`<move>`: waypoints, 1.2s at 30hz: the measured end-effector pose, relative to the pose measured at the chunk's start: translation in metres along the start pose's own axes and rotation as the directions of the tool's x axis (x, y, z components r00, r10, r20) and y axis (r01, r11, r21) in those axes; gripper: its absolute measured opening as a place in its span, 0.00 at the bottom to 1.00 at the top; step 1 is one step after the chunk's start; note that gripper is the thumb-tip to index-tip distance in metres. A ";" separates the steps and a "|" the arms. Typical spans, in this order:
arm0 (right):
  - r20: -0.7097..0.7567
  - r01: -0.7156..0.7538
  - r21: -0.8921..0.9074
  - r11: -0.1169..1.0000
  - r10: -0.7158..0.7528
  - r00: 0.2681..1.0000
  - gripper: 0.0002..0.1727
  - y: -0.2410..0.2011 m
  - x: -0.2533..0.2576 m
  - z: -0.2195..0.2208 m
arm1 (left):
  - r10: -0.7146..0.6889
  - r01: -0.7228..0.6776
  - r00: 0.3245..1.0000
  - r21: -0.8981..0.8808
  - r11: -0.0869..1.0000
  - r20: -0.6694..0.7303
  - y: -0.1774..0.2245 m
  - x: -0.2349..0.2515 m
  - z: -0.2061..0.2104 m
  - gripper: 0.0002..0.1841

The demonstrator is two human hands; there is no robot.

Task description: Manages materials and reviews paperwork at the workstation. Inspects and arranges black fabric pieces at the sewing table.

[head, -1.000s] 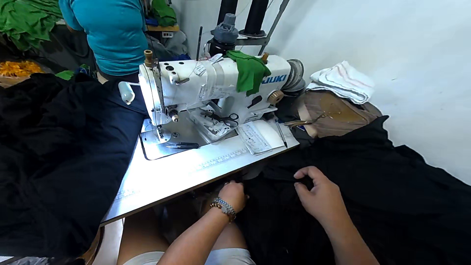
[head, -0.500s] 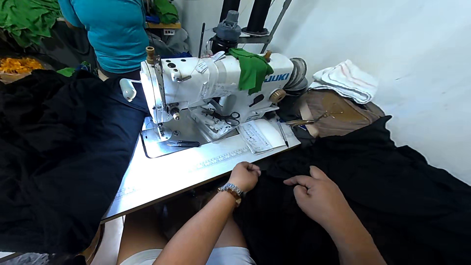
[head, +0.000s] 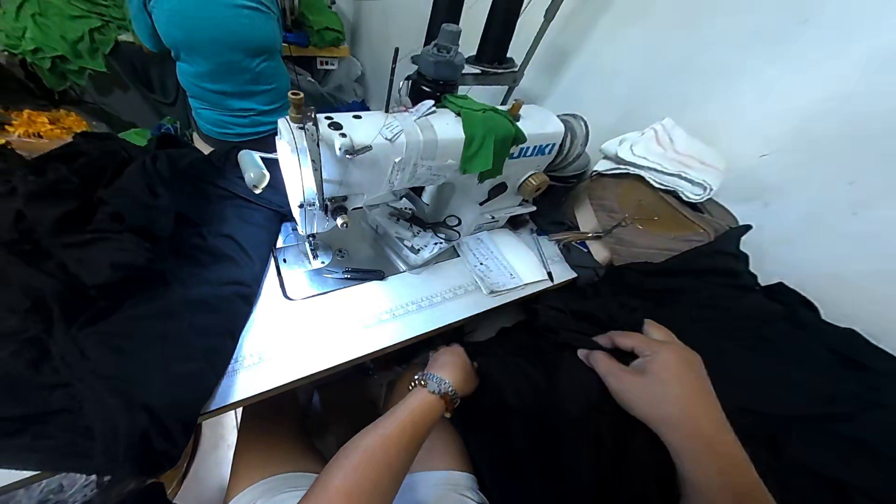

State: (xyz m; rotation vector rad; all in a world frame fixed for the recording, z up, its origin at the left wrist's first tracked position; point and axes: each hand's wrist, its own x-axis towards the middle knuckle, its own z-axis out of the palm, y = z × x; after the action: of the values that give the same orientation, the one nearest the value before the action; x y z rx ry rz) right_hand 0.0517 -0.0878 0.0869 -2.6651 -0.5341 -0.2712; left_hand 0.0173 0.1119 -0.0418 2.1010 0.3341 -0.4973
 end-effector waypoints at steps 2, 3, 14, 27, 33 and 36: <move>-0.014 -0.011 0.021 1.000 0.012 1.000 0.05 -0.002 -0.002 -0.002 | -0.067 0.066 0.997 -0.040 0.997 -0.028 -0.009 0.007 0.009 0.21; -0.022 -0.005 0.023 1.000 0.006 1.000 0.05 -0.005 -0.004 -0.002 | -0.087 0.082 0.994 -0.081 0.993 -0.060 -0.010 0.009 0.011 0.20; -0.109 0.009 0.066 0.998 -0.002 0.994 0.05 -0.003 -0.004 0.000 | -0.216 0.160 0.970 -0.379 0.912 -0.110 -0.012 0.023 0.016 0.35; -0.132 0.022 0.005 1.000 -0.021 0.991 0.06 -0.049 0.003 0.013 | 0.284 -0.340 0.939 -0.651 0.678 -0.195 0.045 -0.033 -0.016 0.24; 0.211 -0.013 0.045 0.999 0.003 0.978 0.32 -0.040 -0.003 0.019 | 0.295 -0.345 0.936 -0.648 0.679 -0.190 0.074 -0.047 -0.036 0.25; 0.076 0.039 0.116 0.993 -0.048 0.996 0.20 -0.019 -0.003 0.019 | 0.363 -0.401 0.911 -0.629 0.666 -0.197 0.090 -0.046 -0.035 0.24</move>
State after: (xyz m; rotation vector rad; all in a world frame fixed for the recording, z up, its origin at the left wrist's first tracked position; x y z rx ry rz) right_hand 0.0428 -0.0644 0.0758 -2.5640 -0.6136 -0.1443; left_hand 0.0219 0.0905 0.0631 1.4186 0.0625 -0.0366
